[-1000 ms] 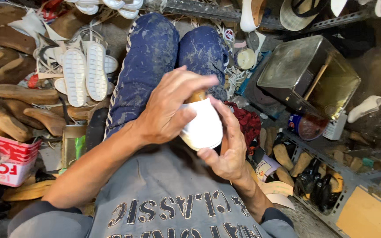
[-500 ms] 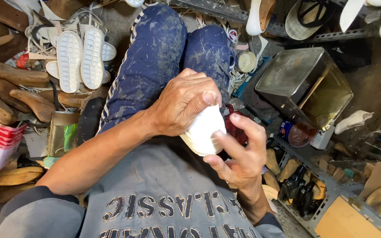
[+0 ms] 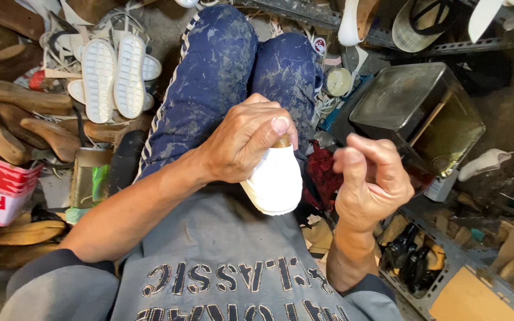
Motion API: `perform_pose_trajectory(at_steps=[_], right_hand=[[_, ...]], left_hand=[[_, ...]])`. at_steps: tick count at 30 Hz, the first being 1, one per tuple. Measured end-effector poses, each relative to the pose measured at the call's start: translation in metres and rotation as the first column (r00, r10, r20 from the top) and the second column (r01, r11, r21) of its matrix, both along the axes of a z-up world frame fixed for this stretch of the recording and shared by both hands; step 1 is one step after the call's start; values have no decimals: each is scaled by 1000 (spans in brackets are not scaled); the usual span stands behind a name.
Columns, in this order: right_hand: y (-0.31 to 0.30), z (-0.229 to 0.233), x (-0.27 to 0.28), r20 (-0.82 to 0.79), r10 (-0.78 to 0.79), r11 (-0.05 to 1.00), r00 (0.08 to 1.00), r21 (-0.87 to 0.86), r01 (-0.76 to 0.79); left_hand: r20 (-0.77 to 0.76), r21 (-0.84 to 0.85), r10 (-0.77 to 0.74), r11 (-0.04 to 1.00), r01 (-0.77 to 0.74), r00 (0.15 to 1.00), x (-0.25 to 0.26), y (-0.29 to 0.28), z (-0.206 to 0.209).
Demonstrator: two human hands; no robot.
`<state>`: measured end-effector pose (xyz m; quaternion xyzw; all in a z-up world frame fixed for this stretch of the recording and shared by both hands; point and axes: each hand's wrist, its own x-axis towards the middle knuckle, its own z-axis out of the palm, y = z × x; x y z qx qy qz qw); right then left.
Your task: The person is repairing a white shoe by hand. They use a small stick to apply a substance to the shoe's edge and then press the parts together. The person also handles a shoe last and other shoe parts in a cluttered workshop.
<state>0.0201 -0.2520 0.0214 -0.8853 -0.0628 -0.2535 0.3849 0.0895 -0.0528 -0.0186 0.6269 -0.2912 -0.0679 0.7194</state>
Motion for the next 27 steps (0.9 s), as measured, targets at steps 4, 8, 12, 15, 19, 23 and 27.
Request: perform_pose_trajectory(at_steps=[4,8,12,15,19,23,27], right_hand=[[4,-10,-17,-199,41,952,979,306,22],[20,-3,-20,-275,71,929,959,369,37],[37,13,-15,-331,167,916,929,400,-23],[48,18,-14,-457,273,861,846,508,-3],[56,14,-12,-462,310,831,831,557,0],[52,2,-12,-387,416,758,823,647,-79],[46,0,-10,-353,478,699,805,707,-105]], left_hand=[[-38,-31,-8,999,6,999,2,0,0],[-77,-48,-8,999,4,997,2,0,-5],[-87,-46,-16,999,12,996,3,1,-4],[-68,-44,-9,999,6,998,1,-2,-1],[8,4,0,1000,0,1000,-2,-5,-13],[16,5,11,1000,-11,1000,-5,-8,-25],[-1,-9,12,1000,-12,1000,-1,-4,-17]])
